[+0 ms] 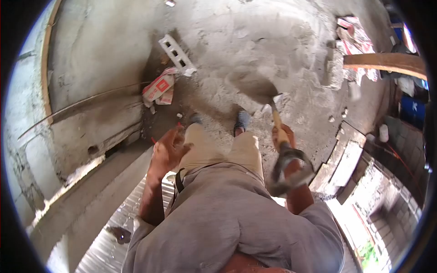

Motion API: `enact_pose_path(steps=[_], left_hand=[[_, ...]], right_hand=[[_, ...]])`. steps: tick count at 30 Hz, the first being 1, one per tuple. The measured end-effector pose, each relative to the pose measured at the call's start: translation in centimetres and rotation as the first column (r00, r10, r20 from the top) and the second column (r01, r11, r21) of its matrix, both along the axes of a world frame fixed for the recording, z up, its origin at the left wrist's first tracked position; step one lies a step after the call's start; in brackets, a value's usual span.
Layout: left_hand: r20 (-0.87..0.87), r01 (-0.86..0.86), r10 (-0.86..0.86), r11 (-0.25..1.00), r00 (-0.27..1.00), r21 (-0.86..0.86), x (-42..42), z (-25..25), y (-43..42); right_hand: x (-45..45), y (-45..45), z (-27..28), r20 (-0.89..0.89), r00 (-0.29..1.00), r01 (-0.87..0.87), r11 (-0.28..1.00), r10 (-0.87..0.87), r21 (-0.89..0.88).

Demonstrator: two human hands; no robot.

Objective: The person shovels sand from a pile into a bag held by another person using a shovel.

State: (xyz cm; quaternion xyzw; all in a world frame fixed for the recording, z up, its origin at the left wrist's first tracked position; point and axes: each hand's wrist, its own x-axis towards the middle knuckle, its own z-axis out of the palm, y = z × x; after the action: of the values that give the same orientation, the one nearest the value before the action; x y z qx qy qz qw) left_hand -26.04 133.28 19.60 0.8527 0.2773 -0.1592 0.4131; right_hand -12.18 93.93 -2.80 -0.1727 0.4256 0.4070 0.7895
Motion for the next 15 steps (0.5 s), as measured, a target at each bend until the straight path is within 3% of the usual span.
enact_pose_path(steps=[1, 3, 4, 6, 11, 13, 15], left_hand=[[-0.007, -0.015, 0.015, 1.000, 1.000, 0.022, -1.7, -1.6, 0.7], [-0.167, 0.009, 0.031, 0.971, 0.985, 0.238, -5.6, -4.8, 1.9], [-0.170, 0.003, 0.040, 0.969, 0.985, 0.248, -7.7, -6.2, 2.3], [-0.398, 0.065, 0.040, 0.967, 0.917, 0.245, -11.7, -8.0, 2.5], [-0.406, -0.147, 0.198, 0.977, 0.892, 0.155, -16.4, -10.6, 1.4], [-0.424, -0.191, 0.233, 0.971, 0.875, 0.141, -17.1, -11.7, 2.0], [-0.367, -0.228, 0.272, 0.960, 0.890, 0.160, -18.7, -13.8, 2.9]], right_hand=[[0.4, -1.6, 0.5, 0.002, 1.000, -0.011, 1.000, 0.011, 0.001], [0.9, -4.5, 0.8, -0.048, 0.998, -0.045, 0.997, 0.049, 0.067], [0.8, -4.8, 0.7, -0.025, 0.999, -0.047, 0.999, 0.048, 0.025], [0.4, -5.2, 0.8, -0.001, 0.999, -0.051, 0.999, 0.051, -0.013], [1.0, -4.5, 2.1, -0.044, 0.996, -0.084, 0.996, 0.084, -0.013], [0.6, -5.5, 0.6, 0.046, 0.998, -0.051, 0.998, 0.052, -0.028], [1.4, -6.7, -0.5, 0.026, 1.000, -0.004, 0.987, -0.001, 0.163]])
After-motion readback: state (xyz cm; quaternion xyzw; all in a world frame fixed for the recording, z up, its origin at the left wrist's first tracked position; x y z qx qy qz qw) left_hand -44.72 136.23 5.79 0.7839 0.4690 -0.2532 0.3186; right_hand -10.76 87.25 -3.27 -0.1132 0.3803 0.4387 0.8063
